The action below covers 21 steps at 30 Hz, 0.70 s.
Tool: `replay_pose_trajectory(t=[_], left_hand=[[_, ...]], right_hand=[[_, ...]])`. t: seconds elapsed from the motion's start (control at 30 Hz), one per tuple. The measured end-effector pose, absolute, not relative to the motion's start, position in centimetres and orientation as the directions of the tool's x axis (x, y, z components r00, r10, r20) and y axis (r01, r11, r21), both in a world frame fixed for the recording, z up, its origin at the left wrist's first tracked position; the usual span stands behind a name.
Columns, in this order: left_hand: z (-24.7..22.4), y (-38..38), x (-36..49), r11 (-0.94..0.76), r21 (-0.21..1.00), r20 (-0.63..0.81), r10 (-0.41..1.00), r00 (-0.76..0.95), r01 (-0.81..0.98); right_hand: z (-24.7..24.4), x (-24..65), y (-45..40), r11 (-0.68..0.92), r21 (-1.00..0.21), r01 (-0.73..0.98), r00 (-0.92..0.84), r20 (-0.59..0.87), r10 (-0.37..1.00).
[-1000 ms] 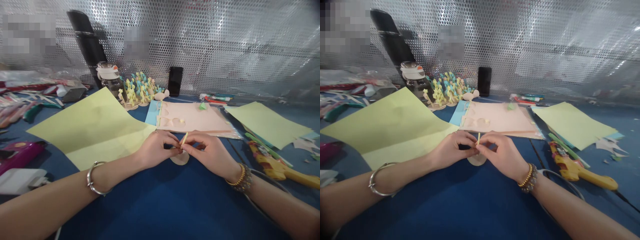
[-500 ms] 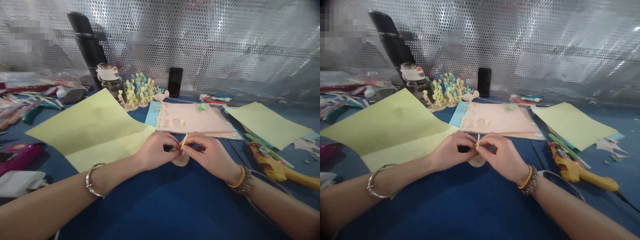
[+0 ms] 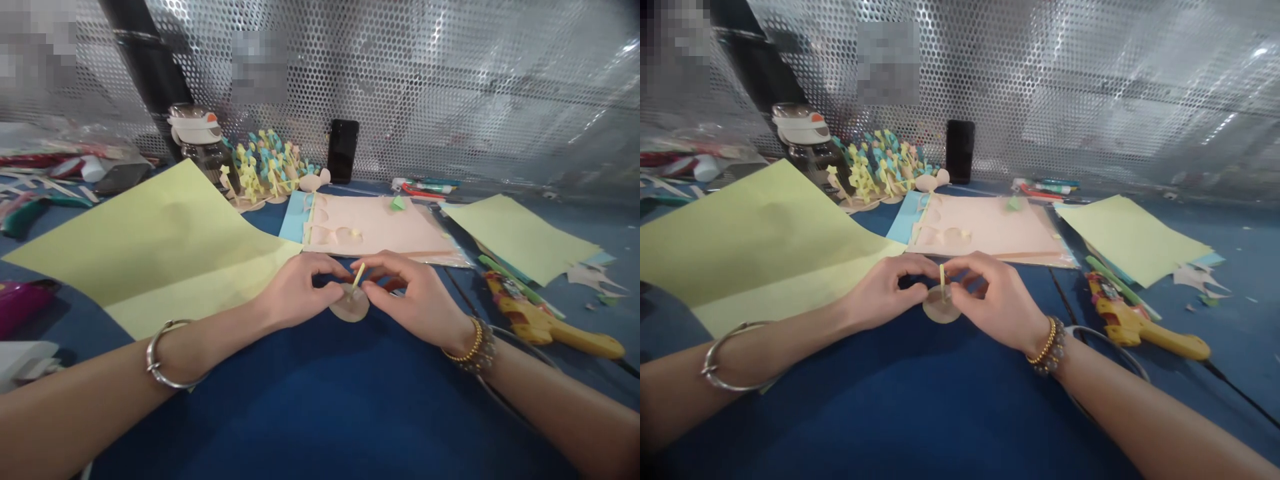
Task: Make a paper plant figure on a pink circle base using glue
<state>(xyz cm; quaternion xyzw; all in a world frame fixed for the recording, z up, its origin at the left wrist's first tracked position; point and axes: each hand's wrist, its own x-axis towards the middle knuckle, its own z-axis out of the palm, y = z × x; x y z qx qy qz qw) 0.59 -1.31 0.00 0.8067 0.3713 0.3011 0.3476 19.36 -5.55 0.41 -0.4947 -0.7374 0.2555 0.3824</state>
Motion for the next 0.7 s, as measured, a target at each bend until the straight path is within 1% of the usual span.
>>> replay_pose_trajectory(t=[0.17, 0.37, 0.57, 0.7], left_hand=[[0.20, -1.32, 0.56, -0.461, 0.793, 0.194, 0.811, 0.552, 0.398], [0.40, -1.41, 0.44, -0.437, 0.806, 0.170, 0.817, 0.551, 0.399], [0.28, -1.44, 0.47, -0.470, 0.790, 0.179, 0.792, 0.584, 0.394], [0.22, -1.51, 0.52, -0.540, 0.744, 0.203, 0.744, 0.637, 0.393]], right_hand=[[0.43, 19.58, -5.67, 0.373, -0.763, 0.528, -0.187, 0.324, 0.928], [0.38, 19.70, -5.81, 0.388, -0.791, 0.472, -0.171, 0.350, 0.921], [0.01, 20.02, -5.69, 0.384, -0.823, 0.419, -0.162, 0.349, 0.923], [-0.10, 20.04, -5.63, 0.390, -0.822, 0.415, -0.171, 0.351, 0.921]])
